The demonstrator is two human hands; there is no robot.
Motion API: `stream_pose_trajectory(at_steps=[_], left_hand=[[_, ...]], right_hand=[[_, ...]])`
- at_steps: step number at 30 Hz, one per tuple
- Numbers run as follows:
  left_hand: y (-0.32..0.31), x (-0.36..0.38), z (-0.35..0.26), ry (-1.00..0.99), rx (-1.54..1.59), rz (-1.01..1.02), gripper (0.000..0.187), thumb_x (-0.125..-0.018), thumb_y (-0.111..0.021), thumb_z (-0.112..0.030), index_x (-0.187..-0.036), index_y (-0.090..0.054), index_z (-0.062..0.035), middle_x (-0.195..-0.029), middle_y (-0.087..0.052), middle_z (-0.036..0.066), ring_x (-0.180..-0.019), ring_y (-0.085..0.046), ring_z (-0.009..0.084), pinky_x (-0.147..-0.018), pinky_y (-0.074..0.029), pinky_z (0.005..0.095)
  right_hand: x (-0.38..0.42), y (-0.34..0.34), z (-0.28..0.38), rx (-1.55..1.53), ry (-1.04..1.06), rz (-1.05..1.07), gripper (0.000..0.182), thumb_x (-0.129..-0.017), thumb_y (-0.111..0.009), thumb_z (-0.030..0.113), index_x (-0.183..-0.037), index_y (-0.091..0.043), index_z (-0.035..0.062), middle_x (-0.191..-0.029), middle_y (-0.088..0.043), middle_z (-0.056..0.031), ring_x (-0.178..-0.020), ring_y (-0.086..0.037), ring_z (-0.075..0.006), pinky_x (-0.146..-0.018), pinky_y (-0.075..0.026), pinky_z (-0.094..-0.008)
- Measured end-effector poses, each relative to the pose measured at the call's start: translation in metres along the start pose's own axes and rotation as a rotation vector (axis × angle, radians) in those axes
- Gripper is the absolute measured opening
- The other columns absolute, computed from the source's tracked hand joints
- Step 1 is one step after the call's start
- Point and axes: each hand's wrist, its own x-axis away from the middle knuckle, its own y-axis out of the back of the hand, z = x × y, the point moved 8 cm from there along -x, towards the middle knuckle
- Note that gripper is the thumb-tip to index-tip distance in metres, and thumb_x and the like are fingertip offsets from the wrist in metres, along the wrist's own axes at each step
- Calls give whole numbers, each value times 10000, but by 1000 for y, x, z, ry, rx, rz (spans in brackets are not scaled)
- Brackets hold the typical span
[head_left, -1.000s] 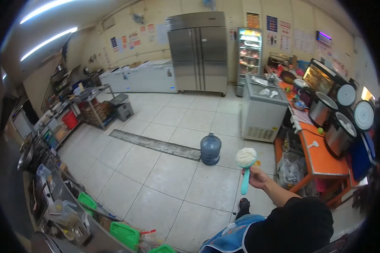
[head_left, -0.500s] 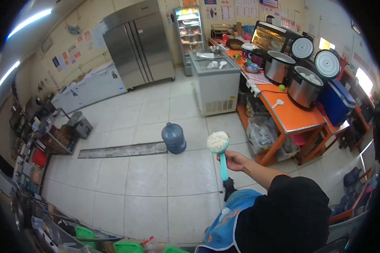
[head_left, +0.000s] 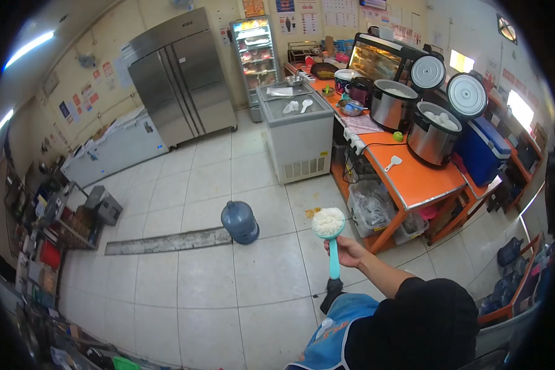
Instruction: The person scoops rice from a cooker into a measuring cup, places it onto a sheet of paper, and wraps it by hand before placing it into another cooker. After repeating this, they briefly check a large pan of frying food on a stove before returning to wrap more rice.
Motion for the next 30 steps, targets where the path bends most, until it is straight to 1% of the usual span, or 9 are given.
stream_pose_trajectory(at_steps=[12, 16, 18, 19, 20, 22, 23, 26, 30], left_hand=[[-150, -236, -113, 309, -223, 579, 517, -993, -622, -270, -1475, -572, -88, -1515, -552, 88, -1328, -552, 258, -1055, -504, 410], [-133, -459, -203, 102, -382, 947, 522, -999, -620, -287, -1480, -568, -93, -1525, -545, 82, -1332, -548, 254, -1056, -505, 408], [-82, -648, -336, -622, -559, 519, 394, -968, -645, -344, -1236, -687, -59, -1328, -667, 116, -1166, -652, 258, -974, -530, 478], [-84, -672, -458, -758, -1306, 291, 202, -876, -649, -189, -973, -783, -73, -1004, -758, 158, -923, -725, 304, -791, -552, 508], [-52, -725, -542, -480, -1235, 244, 254, -911, -635, -245, -1054, -729, -58, -1118, -719, 191, -1001, -695, 324, -838, -556, 469], [-58, -798, -755, -459, -708, 15, 252, -863, -704, -246, -1039, -752, -71, -1059, -748, 164, -975, -721, 305, -820, -566, 477], [-50, -797, -869, -495, -441, -83, 256, -839, -738, -246, -1031, -763, -78, -1029, -762, 151, -962, -733, 296, -811, -571, 481], [-93, -766, -1139, -800, -647, -191, 394, -773, -812, -323, -1131, -788, -160, -1156, -762, 102, -1074, -728, 297, -879, -589, 463], [-159, -694, -1323, -906, -447, -40, 455, -846, -770, -340, -1264, -748, -160, -1348, -697, 75, -1230, -675, 238, -949, -562, 394]], right_hand=[[-78, 135, 233, -165, 186, 3, 488, -915, -741, 122, -1358, -563, 21, -1172, -711, -154, -1076, -710, -318, -953, -575, -440], [-105, 170, 305, -73, 332, -164, 536, -879, -776, 144, -1353, -552, 33, -1157, -651, -127, -1041, -656, -269, -905, -575, -413], [-121, 192, 335, -62, 396, -203, 514, -905, -749, 162, -1353, -542, 19, -1157, -641, -126, -1053, -671, -269, -900, -596, -393], [-137, 197, 351, -122, 449, -146, 499, -921, -729, 172, -1353, -539, 11, -1139, -657, -142, -996, -683, -273, -843, -598, -426], [-142, 231, 366, -46, 449, -262, 494, -931, -727, 174, -1332, -526, -32, -1130, -643, -147, -994, -680, -271, -849, -604, -418], [-173, 233, 403, -85, 540, -100, 407, -983, -660, 99, -1332, -503, -41, -1128, -608, -124, -1019, -652, -250, -902, -586, -395], [-192, 223, 415, -351, 573, 25, 430, -1016, -606, 60, -1409, -456, -27, -1150, -563, -114, -1073, -624, -231, -935, -569, -388], [-242, 196, 446, -366, 518, 97, 521, -1027, -583, 46, -1502, -375, -7, -1170, -525, -104, -1104, -601, -223, -948, -558, -385], [-271, 217, 493, -379, 745, 10, 580, -1032, -576, 52, -1551, -319, 15, -1180, -533, -104, -1099, -606, -219, -953, -554, -378]])
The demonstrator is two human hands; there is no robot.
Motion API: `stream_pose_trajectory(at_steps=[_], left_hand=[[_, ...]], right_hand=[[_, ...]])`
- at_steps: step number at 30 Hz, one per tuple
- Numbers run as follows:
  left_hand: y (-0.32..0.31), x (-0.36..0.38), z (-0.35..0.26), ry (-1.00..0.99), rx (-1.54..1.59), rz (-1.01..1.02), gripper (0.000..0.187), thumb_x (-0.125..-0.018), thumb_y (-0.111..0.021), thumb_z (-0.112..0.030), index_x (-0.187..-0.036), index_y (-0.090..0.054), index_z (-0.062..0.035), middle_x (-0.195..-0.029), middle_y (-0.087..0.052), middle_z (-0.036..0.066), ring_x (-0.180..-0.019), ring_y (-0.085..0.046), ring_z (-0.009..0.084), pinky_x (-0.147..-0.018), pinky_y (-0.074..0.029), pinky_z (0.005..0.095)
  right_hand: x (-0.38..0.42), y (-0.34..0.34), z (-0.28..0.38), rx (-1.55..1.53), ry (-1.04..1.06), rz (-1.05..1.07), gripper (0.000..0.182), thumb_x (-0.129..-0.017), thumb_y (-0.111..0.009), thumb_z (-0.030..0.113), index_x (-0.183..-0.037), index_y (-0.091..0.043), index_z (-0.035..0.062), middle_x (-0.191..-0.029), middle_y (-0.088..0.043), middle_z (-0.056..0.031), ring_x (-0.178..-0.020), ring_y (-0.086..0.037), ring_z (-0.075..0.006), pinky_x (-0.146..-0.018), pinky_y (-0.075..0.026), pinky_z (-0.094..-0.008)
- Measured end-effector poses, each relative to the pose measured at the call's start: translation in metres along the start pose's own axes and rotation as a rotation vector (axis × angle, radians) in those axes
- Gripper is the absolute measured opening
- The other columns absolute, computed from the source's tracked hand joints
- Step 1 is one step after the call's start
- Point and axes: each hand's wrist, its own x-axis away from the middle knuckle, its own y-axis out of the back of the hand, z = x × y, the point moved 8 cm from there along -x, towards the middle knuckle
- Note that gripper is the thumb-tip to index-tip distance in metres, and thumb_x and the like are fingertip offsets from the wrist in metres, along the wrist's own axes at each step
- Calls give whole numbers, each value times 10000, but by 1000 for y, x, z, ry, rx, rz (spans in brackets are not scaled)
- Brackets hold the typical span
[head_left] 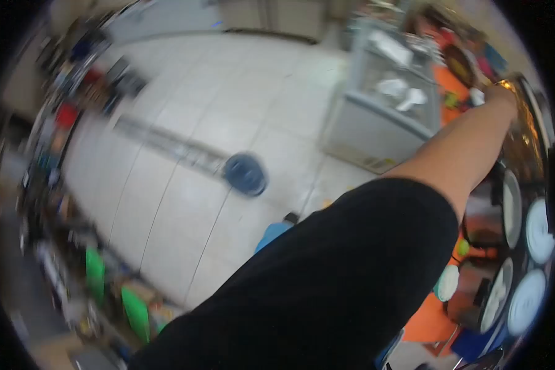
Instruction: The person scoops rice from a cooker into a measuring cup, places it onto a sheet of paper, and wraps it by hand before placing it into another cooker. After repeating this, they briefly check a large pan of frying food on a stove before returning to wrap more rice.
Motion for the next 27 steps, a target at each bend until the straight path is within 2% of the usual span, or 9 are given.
stream_pose_trajectory(at_steps=[7, 9, 12, 15, 18, 20, 21, 23, 27], left_hand=[[-131, -134, 58, -109, 221, -39, 350, -811, -714, -296, -1078, -773, -77, -1152, -741, 189, -1092, -715, 344, -917, -578, 431], [-164, -151, 130, -115, 351, -38, 484, -755, -766, -455, -1084, -769, -100, -1060, -750, 207, -979, -730, 377, -878, -576, 472], [-263, -199, 326, 325, 843, -100, 295, -832, -791, -335, -950, -775, -65, -810, -741, 115, -697, -699, 226, -611, -554, 435], [-247, -187, 446, 760, 1074, -102, 408, -897, -777, -390, -1193, -627, -152, -1091, -627, 21, -924, -599, 208, -746, -514, 412], [-211, -213, 557, 936, 967, -460, 528, -862, -805, -489, -1125, -662, -54, -945, -666, 98, -825, -619, 262, -631, -535, 482], [-192, -238, 599, 1015, 995, -541, 637, -846, -808, -552, -1158, -649, -20, -947, -654, 126, -795, -595, 269, -593, -523, 488], [-187, -259, 623, 1024, 988, -553, 665, -830, -820, -566, -1159, -647, -14, -945, -654, 135, -764, -586, 266, -577, -516, 473], [-194, -311, 693, 1047, 952, -606, 707, -800, -844, -582, -1139, -644, 4, -940, -655, 144, -701, -569, 257, -532, -486, 435], [-193, -403, 765, 1080, 891, -622, 768, -753, -881, -598, -1105, -631, 37, -808, -584, 106, -621, -531, 245, -497, -427, 414]], right_hand=[[-97, -8, 49, 94, 338, -40, 500, -1072, -541, 128, -1528, -353, 45, -1165, -559, -107, -1106, -615, -222, -968, -575, -376], [-123, 1, 54, 67, 320, -91, 363, -1077, -538, 147, -1399, -433, 16, -1153, -588, -108, -1075, -632, -226, -966, -580, -375], [-163, 20, 74, 175, 336, -118, 266, -1069, -559, 165, -1260, -466, 4, -1160, -614, -119, -1047, -646, -231, -962, -588, -400], [-207, 40, 93, 220, 205, -119, 264, -1051, -591, 169, -1217, -468, 4, -1146, -627, -132, -1036, -650, -245, -930, -597, -413], [-251, 55, 110, 215, 306, -193, 339, -1047, -594, 137, -1315, -434, 4, -1142, -588, -123, -1020, -649, -250, -907, -588, -406], [-293, 34, 104, 239, 286, -155, 422, -1058, -556, 83, -1434, -383, -2, -1172, -538, -116, -1041, -633, -238, -931, -572, -381], [-312, 31, 102, 213, 367, -273, 274, -1040, -622, 190, -1210, -477, 31, -1040, -655, -104, -898, -677, -259, -893, -585, -460], [-308, 89, 136, 230, 290, -125, 461, -1065, -517, 60, -1485, -339, -7, -1189, -521, -114, -1095, -599, -237, -1006, -538, -412], [-388, 45, 107, 355, 544, -236, 454, -1059, -528, 63, -1472, -350, -3, -1185, -527, -114, -1087, -604, -237, -1002, -542, -412]])
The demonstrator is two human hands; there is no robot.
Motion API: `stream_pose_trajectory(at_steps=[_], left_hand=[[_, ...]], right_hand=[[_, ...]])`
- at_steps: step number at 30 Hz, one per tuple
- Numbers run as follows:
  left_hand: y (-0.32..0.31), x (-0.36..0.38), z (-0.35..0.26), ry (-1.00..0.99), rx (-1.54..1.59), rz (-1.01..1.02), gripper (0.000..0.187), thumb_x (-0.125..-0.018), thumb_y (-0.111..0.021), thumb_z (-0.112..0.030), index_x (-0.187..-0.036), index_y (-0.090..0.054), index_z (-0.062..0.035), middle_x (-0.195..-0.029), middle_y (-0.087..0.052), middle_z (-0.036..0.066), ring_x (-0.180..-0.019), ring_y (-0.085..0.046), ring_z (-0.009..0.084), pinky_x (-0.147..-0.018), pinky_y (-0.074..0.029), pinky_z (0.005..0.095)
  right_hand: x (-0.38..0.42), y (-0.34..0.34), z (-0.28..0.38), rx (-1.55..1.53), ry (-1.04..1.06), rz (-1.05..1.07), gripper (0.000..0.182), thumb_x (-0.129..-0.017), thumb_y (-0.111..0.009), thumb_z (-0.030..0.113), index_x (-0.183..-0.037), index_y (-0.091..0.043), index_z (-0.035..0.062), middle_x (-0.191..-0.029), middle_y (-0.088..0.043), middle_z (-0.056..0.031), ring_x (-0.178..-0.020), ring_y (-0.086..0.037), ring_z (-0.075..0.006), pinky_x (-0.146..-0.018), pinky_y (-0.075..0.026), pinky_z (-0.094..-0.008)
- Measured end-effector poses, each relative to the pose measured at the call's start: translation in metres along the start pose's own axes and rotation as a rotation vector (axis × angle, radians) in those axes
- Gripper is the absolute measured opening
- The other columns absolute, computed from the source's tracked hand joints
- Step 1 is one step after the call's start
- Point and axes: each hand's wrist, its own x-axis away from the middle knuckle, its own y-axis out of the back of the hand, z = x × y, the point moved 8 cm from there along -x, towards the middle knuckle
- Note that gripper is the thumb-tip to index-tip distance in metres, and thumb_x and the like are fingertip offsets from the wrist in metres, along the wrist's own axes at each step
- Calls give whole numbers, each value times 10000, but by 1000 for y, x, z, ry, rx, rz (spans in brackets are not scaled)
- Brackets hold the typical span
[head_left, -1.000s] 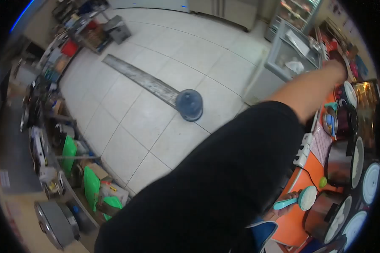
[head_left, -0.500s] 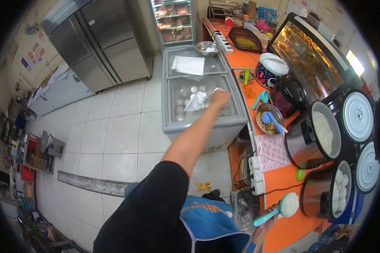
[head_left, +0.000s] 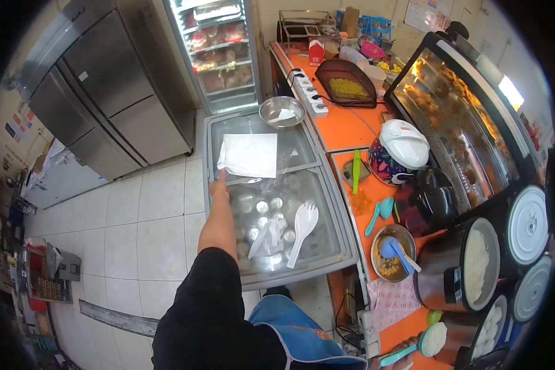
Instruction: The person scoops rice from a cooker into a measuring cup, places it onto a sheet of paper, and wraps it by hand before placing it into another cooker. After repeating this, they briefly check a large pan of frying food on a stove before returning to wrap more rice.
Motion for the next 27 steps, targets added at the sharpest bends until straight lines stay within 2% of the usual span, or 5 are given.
stream_pose_trajectory(at_steps=[8, 11, 14, 24, 27], left_hand=[[-53, -99, -18, 208, -8, -84, 564, -804, -871, -501, -993, -684, -3, -827, -625, 100, -622, -563, 225, -490, -472, 386], [-74, -122, -9, 230, -91, 151, 235, -883, -710, -135, -1085, -656, -27, -1038, -668, 134, -919, -664, 261, -750, -578, 413], [-89, -110, -18, 226, 10, 537, 278, -855, -659, -49, -1132, -636, -25, -1098, -646, 121, -1022, -638, 261, -805, -566, 436], [-104, 233, -185, -614, -214, 760, 386, -916, -686, -71, -1279, -636, 53, -1054, -712, 58, -895, -654, 111, -765, -506, 251], [-112, 345, -180, -640, -321, 993, 386, -921, -735, -84, -1269, -641, 53, -1058, -713, 46, -906, -644, 86, -777, -500, 237]], right_hand=[[-73, -67, -49, 86, 183, -79, 441, -1047, -550, 68, -1445, -371, 4, -1176, -538, -115, -1072, -613, -236, -994, -550, -412], [-78, -73, -48, 105, 239, -107, 436, -1043, -558, 70, -1435, -379, 6, -1173, -543, -115, -1067, -617, -236, -991, -554, -412], [-78, -72, -45, 107, 283, -133, 431, -1039, -566, 72, -1425, -387, 9, -1170, -547, -116, -1061, -620, -236, -988, -557, -412], [-32, -50, -8, 78, 390, -131, 414, -1024, -594, 78, -1392, -413, 17, -1160, -562, -117, -1043, -632, -235, -978, -568, -412], [-17, -54, 1, 9, 285, -46, 512, -997, -593, 11, -1455, -364, 15, -1192, -504, -123, -1084, -603, -215, -1004, -556, -395]])
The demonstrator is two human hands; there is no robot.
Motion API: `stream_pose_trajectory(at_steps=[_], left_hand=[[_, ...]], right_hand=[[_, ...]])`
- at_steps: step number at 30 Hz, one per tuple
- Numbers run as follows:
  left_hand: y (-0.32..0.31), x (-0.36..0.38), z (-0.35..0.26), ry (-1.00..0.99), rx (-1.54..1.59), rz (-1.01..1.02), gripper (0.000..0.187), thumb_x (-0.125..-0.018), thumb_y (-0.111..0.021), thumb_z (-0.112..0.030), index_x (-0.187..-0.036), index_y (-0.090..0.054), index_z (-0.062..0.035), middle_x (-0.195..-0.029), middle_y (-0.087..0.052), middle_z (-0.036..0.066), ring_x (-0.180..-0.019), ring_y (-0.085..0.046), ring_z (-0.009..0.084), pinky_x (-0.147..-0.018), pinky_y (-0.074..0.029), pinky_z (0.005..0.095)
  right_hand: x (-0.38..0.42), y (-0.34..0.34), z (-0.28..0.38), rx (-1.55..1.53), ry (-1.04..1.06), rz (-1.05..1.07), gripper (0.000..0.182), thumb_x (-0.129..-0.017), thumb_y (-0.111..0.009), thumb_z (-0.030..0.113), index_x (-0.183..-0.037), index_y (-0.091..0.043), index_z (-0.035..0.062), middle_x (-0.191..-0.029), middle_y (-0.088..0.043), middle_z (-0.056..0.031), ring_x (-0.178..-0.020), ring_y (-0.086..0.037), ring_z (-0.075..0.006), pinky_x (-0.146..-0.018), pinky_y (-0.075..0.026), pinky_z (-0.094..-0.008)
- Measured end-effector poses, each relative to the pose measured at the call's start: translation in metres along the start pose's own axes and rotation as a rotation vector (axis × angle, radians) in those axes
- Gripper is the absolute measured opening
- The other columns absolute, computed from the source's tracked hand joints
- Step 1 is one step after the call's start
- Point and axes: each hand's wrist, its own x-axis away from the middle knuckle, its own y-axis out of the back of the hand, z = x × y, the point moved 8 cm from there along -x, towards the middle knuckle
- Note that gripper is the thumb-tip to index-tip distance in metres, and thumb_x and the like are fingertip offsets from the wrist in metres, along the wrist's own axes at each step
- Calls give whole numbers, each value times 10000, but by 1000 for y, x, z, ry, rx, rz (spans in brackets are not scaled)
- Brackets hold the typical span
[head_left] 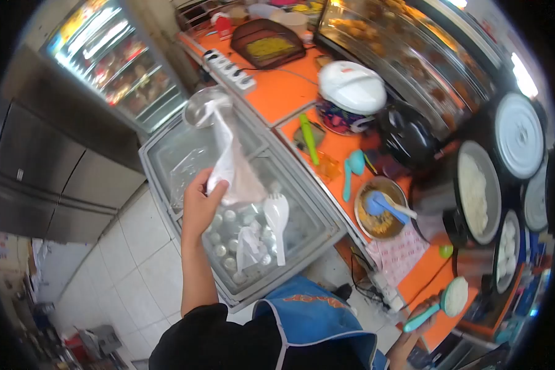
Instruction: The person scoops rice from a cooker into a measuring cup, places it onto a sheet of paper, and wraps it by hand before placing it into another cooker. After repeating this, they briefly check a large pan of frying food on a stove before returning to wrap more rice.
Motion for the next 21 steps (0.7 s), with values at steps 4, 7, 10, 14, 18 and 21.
stream_pose_trajectory(at_steps=[4, 7, 10, 14, 18, 21], left_hand=[[-136, 87, -76, 5, 75, 447, 341, -865, -815, -77, -1158, -668, 15, -998, -714, 29, -876, -639, 72, -752, -495, 233], [-240, 160, -105, -29, 14, 698, 295, -837, -849, -83, -1051, -658, -12, -942, -714, 22, -838, -638, 68, -722, -492, 229], [-349, 230, -107, -64, -25, 831, 297, -819, -870, -105, -978, -633, -24, -878, -700, 22, -799, -634, 74, -699, -490, 234], [-461, 303, -100, -176, -125, 911, 309, -831, -867, -161, -975, -629, -25, -843, -677, 20, -776, -603, 89, -698, -478, 256], [-523, 360, -106, -326, -201, 971, 326, -827, -862, -196, -976, -637, -14, -838, -675, 43, -784, -599, 119, -724, -485, 294], [-543, 386, -104, -381, -273, 966, 351, -812, -871, -203, -990, -650, 3, -852, -692, 82, -799, -622, 136, -743, -497, 305]], right_hand=[[32, 68, 62, 38, 126, -39, 557, -978, -639, 61, -1468, -373, 47, -1152, -499, -125, -1054, -615, -257, -938, -591, -437], [63, 103, 108, 5, 138, -101, 579, -960, -668, 93, -1453, -371, 32, -1138, -499, -111, -1019, -621, -255, -885, -601, -425], [85, 102, 155, 162, 186, -190, 574, -952, -681, 138, -1441, -400, 32, -1164, -534, -110, -970, -636, -258, -856, -597, -422], [94, 113, 228, 208, 248, -236, 579, -957, -674, 153, -1458, -412, 27, -1229, -566, -129, -981, -640, -262, -857, -590, -431], [57, 92, 285, 367, 223, -214, 591, -968, -672, 167, -1476, -413, 10, -1316, -577, -126, -1077, -628, -255, -936, -546, -431], [-4, 65, 312, 413, 176, -105, 492, -1012, -604, 136, -1446, -424, -12, -1260, -604, -123, -1117, -616, -234, -985, -506, -418]])
